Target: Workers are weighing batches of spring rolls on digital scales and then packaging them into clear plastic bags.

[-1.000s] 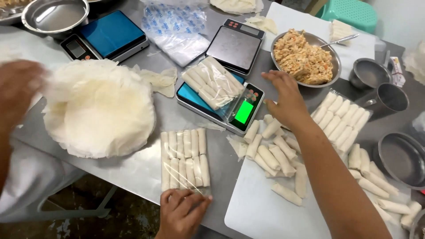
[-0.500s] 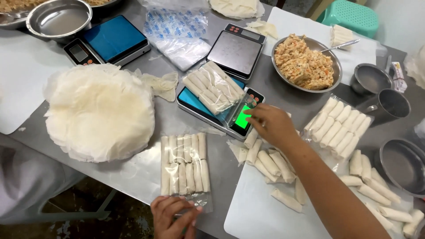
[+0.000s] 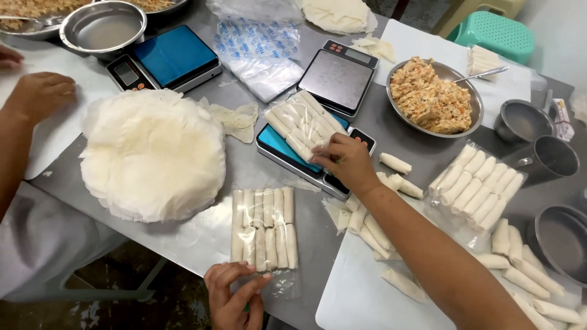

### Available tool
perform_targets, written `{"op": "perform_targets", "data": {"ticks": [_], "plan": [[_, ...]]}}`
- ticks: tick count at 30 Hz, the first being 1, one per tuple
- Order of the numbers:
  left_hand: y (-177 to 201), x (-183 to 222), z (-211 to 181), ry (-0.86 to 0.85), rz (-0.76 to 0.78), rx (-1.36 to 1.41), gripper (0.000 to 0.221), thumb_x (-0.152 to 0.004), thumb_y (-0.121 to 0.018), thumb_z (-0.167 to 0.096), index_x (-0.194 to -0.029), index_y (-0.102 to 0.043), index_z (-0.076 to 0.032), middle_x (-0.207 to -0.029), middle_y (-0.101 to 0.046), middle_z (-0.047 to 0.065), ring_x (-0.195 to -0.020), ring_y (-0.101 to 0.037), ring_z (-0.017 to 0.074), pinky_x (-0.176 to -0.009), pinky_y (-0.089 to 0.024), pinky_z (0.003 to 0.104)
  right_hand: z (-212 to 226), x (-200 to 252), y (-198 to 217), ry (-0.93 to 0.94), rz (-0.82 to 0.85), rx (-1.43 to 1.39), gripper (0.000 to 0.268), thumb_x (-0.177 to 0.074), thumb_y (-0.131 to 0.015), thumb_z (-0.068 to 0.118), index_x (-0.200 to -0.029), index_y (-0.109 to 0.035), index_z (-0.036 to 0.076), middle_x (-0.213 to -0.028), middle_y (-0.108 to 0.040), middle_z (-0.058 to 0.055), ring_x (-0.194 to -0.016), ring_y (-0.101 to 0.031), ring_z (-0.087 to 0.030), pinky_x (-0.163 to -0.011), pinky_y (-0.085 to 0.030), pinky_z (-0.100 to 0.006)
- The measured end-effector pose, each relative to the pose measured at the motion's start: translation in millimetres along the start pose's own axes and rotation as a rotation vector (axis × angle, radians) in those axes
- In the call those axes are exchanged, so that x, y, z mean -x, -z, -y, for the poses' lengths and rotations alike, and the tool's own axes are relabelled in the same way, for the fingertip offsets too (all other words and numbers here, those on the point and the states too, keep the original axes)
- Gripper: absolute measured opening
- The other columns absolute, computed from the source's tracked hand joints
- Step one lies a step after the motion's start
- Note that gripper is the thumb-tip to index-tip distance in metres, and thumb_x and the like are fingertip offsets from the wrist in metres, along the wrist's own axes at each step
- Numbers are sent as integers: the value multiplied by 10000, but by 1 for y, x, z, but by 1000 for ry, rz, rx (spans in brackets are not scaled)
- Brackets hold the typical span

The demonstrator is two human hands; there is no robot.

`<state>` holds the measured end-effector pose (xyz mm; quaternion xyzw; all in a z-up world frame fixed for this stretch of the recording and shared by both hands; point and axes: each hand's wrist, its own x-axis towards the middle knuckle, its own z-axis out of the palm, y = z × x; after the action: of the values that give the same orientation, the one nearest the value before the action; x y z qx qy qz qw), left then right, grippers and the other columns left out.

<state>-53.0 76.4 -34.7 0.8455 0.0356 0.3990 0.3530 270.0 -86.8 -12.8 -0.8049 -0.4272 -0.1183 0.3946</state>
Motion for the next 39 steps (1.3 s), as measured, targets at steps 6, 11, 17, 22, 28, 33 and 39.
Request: {"op": "perform_targets", "data": {"ticks": [6, 11, 17, 22, 28, 33, 39], "plan": [[0, -4, 0, 14, -13, 14, 266, -940, -562, -62, -999, -772, -215, -1129, -639, 8, -1031, -667, 233, -931, -463, 445, 14, -3, -2, -317, -57, -219, 119, -864, -837, 191, -957, -837, 115, -789, -601, 28, -719, -526, -84, -737, -461, -237], [3, -6, 4, 22, -3, 67, 287, -921, -547, -10, -1020, -769, -162, -1154, -611, 63, -1045, -630, 245, -950, -456, 430, 24, -10, -2, -934, -252, -731, 92, -839, -803, 56, -902, -767, -1, -854, -740, -85, -894, -719, -172, -958, -663, -278], [3, -17, 2, 54, 56, 103, 309, -899, -557, 61, -1010, -779, -123, -1195, -579, 82, -1084, -569, 237, -877, -498, 365, 6, -12, 7, -1134, -271, -1110, 102, -910, -727, 41, -906, -626, 33, -889, -749, -193, -899, -779, -318, -907, -654, -443], [5, -29, 4, 123, 121, 102, 261, -904, -611, 8, -1055, -766, -138, -1209, -578, 105, -1201, -578, 268, -982, -479, 396, 28, -9, 46, -1052, 105, -760, 42, -984, -603, 74, -990, -563, 62, -986, -723, -181, -978, -782, -315, -849, -662, -448], [13, -45, 11, 111, 141, 79, 249, -911, -607, -15, -1054, -745, -165, -1238, -616, 73, -1196, -598, 241, -1011, -421, 432, 89, 35, 136, -803, 271, 316, 110, -903, -671, 214, -935, -695, 111, -1019, -807, -19, -932, -768, -214, -818, -552, -383], [16, -52, 13, 331, 238, 58, 229, -934, -601, -151, -1096, -763, -156, -1251, -612, 46, -1212, -566, 234, -1025, -441, 452, 85, 101, 98, -708, 561, 599, 484, -791, -497, 18, -1216, -658, 185, -1251, -692, -81, -1150, -659, -303, -927, -516, -440], [24, -61, 15, 571, 189, 151, 251, -931, -612, -132, -1139, -750, -108, -1267, -572, 52, -1289, -551, 219, -1136, -450, 430, 171, 142, -33, 57, 355, 343, 856, -847, -713, 621, -1522, -422, 181, -1591, -392, -134, -1454, -351, -363, -1130, -222, -635]]}}
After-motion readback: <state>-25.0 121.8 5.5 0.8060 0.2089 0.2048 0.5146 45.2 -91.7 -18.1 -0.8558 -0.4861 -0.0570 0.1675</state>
